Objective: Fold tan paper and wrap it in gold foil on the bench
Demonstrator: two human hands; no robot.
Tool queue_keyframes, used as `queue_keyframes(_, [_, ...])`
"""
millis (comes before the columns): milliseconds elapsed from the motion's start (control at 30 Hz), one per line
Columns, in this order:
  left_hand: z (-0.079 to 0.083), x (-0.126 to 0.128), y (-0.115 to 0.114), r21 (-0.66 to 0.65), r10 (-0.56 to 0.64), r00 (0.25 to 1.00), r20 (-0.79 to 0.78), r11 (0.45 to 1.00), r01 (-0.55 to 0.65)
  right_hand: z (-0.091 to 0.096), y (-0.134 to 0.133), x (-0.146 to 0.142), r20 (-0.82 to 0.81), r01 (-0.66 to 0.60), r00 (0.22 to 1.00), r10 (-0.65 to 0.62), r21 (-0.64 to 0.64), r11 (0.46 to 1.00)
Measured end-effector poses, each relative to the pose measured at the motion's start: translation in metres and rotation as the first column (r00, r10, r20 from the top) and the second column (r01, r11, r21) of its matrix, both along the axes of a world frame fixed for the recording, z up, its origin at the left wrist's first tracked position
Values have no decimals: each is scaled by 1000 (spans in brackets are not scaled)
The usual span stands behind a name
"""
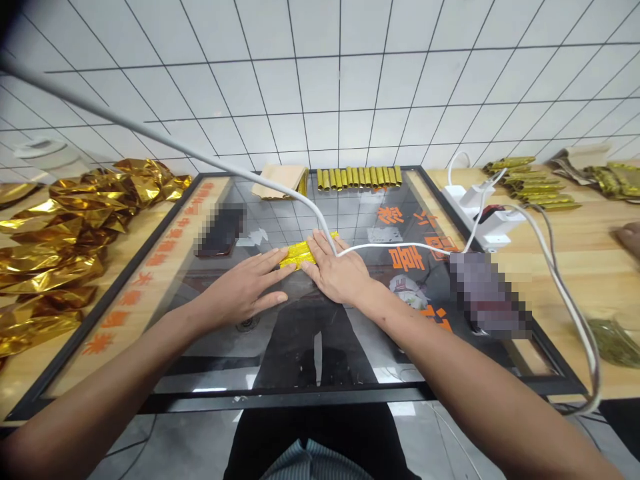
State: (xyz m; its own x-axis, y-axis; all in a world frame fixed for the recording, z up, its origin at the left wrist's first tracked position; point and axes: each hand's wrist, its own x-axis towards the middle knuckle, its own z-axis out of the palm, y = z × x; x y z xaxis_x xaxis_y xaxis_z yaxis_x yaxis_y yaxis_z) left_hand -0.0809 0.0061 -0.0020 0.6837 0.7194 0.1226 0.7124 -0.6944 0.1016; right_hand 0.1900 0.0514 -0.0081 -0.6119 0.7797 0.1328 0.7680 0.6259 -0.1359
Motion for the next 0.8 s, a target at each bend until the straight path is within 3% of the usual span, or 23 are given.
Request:
queue_keyframes(267, [-2,-8,-5,11,-14,1000,-13,1000,14,2,11,23,34,122,992,-122,11,993])
queue_keyframes(433, [-2,-7,-7,-2,24,1000,12,1000,-24,10,5,17,24,148,989,-149,41,988])
queue_keyframes(533, [-3,-6,-8,-12,22,1000,22,1000,-22,17,-11,-3,-36,62,998,-59,77,995])
queue_keyframes(667, [-5,-6,-7,-35,29,999,41,999,-27,17,-28,-36,-62,-117,992,114,-57,991])
queue_keyframes(800, [-7,-7,-7,-25,39,998,48,999,-38,8,-19,-39,-74,-102,993,94,-116,988])
